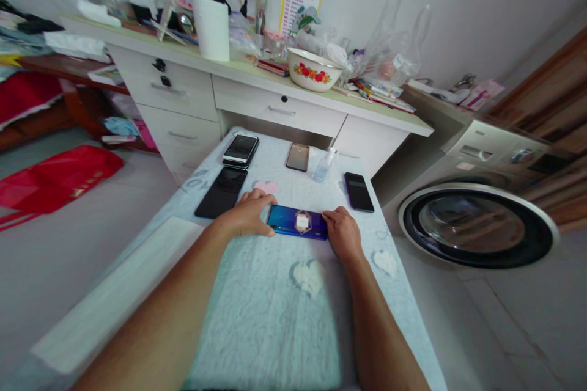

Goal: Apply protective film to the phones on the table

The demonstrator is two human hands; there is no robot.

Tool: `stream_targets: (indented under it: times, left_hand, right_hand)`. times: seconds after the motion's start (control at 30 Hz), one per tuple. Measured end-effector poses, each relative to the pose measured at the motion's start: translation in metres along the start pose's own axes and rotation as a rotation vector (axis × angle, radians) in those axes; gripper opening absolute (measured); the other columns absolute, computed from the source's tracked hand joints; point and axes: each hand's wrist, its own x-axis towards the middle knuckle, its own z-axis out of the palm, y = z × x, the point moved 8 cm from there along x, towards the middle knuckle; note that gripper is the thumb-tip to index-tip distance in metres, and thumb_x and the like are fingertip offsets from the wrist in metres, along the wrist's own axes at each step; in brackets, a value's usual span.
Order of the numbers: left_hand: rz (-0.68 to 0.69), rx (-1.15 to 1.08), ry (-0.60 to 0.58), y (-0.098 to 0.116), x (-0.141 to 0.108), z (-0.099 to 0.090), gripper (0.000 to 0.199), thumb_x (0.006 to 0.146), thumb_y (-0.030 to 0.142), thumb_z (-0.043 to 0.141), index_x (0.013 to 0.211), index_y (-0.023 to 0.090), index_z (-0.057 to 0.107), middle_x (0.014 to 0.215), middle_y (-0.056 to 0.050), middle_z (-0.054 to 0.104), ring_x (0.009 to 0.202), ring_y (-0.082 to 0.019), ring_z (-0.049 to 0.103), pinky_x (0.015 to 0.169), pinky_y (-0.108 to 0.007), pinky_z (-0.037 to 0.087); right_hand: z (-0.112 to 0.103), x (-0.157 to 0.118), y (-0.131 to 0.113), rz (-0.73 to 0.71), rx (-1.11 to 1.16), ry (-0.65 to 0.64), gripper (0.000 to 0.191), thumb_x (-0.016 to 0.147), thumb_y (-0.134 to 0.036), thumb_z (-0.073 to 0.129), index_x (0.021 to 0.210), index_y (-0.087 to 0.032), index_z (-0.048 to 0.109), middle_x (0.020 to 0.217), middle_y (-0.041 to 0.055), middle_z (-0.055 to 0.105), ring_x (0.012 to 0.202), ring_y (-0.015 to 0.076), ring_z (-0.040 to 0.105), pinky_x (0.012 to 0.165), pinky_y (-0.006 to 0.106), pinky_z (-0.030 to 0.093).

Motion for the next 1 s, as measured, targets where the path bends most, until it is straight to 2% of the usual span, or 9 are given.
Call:
stream_targets:
  times: [0.43,0.63,0.77,1.0]
  left_hand:
    - [0.0,-0.009,0.004,0.001,-0.001,-0.001,0.066,0.053,0.04,0.075,0.115,0.03,0.054,0.121,-0.006,0.046,0.114,-0.03,0.045,0.097,-0.037,0.039]
    - [0.004,0.007,0.005,0.002,0.0,-0.002,0.065,0.054,0.039,0.074,0.115,0.029,0.055,0.121,-0.006,0.047,0.115,-0.03,0.044,0.098,-0.037,0.038]
    - [0.006,0.008,-0.002,0.002,0.0,-0.001,0.067,0.054,0.04,0.073,0.117,0.028,0.055,0.123,-0.007,0.045,0.115,-0.03,0.044,0.097,-0.037,0.038]
    - [0.008,0.003,0.001,0.0,0.001,0.0,0.067,0.054,0.039,0.074,0.117,0.03,0.054,0.123,-0.006,0.045,0.115,-0.029,0.043,0.098,-0.037,0.038]
  right_hand:
    - [-0.004,-0.026,-0.001,-0.135,0.114,-0.12,0.022,0.091,-0.021,0.053,0.099,-0.023,0.073,0.084,0.0022,0.063,0.077,0.0126,0.06,0.073,0.022,0.042]
    - [-0.008,-0.037,-0.003,-0.165,0.169,-0.171,0.022,0.091,-0.02,0.053,0.099,-0.023,0.074,0.083,0.0025,0.064,0.076,0.013,0.06,0.071,0.022,0.042]
    - [-0.008,-0.034,-0.002,-0.159,0.182,-0.178,0.021,0.089,-0.018,0.055,0.094,-0.023,0.075,0.082,0.0021,0.064,0.075,0.0129,0.06,0.07,0.022,0.041]
    - [-0.001,-0.011,-0.001,-0.132,0.033,-0.168,0.021,0.089,-0.016,0.055,0.093,-0.023,0.075,0.084,0.0027,0.063,0.076,0.013,0.059,0.072,0.022,0.039]
